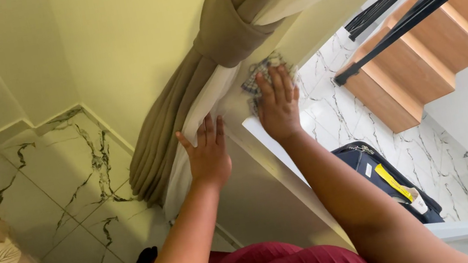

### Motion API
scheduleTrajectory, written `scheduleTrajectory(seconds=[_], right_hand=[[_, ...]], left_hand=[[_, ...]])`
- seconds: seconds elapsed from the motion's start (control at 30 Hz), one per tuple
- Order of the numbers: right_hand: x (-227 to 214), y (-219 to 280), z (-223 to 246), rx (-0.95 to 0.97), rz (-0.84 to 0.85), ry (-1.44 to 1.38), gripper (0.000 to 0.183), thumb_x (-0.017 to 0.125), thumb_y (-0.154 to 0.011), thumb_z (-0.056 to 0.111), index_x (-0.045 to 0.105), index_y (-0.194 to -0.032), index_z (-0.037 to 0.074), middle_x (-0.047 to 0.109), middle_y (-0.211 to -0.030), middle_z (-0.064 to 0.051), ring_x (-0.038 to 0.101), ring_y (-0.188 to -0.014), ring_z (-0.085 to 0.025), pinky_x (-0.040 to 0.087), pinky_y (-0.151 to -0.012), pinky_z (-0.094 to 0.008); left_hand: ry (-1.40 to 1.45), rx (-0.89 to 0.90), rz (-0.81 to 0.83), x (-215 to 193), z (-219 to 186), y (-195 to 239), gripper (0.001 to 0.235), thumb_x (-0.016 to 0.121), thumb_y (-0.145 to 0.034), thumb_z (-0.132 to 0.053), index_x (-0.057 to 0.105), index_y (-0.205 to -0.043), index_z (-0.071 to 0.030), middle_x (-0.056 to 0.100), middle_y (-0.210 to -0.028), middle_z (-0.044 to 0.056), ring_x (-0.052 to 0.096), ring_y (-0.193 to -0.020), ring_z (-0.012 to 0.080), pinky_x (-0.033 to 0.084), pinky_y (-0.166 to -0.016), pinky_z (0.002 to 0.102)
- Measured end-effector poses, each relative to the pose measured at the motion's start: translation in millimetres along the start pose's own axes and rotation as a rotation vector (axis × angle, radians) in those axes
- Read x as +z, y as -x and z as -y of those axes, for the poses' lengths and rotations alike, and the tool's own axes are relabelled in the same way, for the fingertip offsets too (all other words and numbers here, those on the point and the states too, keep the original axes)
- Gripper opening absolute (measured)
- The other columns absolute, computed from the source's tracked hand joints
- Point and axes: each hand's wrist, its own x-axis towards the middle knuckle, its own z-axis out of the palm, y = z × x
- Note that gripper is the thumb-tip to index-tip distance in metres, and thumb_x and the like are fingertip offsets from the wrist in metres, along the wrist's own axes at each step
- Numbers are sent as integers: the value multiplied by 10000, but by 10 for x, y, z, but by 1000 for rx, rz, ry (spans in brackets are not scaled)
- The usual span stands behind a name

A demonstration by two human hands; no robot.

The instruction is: Using a cloth to wipe and clean the white door frame and edges in a hotel room.

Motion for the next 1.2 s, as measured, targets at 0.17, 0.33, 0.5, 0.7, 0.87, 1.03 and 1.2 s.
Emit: scheduleTrajectory(seconds=[0.17, 0.33, 0.5, 0.7, 0.87, 1.03, 1.2], right_hand=[[-25, 262, 276, -135, 12, -76, 568, 652, -924, 96, 550, -1480, 155, 411, -1604, -143, 301, -1553, -308, 351, -1212, -511], [-910, -70, 447, -24, 345, -493, 496, 675, -795, 41, 676, -1277, 157, 667, -1341, -99, 592, -1289, -300, 482, -1062, -416], [-2098, -628, -18, 100, 163, -677, 530, 597, -741, -19, 714, -1230, 145, 721, -1204, -136, 682, -1139, -332, 535, -1011, -422], [-1688, -1015, -560, -59, -572, -202, 632, 561, -853, -73, 641, -1459, 88, 552, -1556, -167, 425, -1527, -366, 368, -1266, -577], [-486, -444, -381, -38, -126, 98, 782, 549, -1024, 32, 184, -1709, 129, 135, -1753, -201, 105, -1633, -379, 186, -1280, -684], [-9, 107, 128, -114, 137, 11, 723, 521, -974, 107, 261, -1648, 103, 175, -1703, -207, 115, -1583, -359, 172, -1197, -676], [257, 508, 440, -226, 240, -48, 723, 527, -934, 116, 331, -1630, 104, 232, -1707, -156, 169, -1591, -300, 217, -1221, -630]], left_hand=[[-129, 12, -81, 157, -44, 12, 852, 546, -875, -106, 133, -1619, -137, 31, -1697, 162, 147, -1552, 297, -22, -1118, 763], [-84, 28, -43, -62, -80, 94, 832, 529, -900, -159, 121, -1624, -123, 52, -1697, 176, 175, -1540, 328, -22, -1132, 764], [-25, 30, -124, 109, 9, 5, 768, 505, -934, -158, 169, -1624, -113, 112, -1692, 173, 249, -1522, 332, -18, -1137, 780], [-32, 26, -88, 103, -62, -66, 766, 499, -925, -169, 165, -1611, -110, 98, -1690, 172, 261, -1508, 334, -27, -1117, 790], [-61, 13, -60, 78, -60, -83, 809, 534, -915, -193, 154, -1624, -106, 95, -1689, 176, 261, -1511, 319, 0, -1100, 818], [-43, 10, -29, 18, -51, -25, 832, 568, -895, -214, 153, -1606, -98, 90, -1684, 183, 193, -1536, 321, -1, -1092, 817], [-67, -12, -30, 143, 95, 91, 802, 549, -921, -193, 160, -1616, -99, 125, -1684, 161, 158, -1558, 286, -18, -1118, 807]])
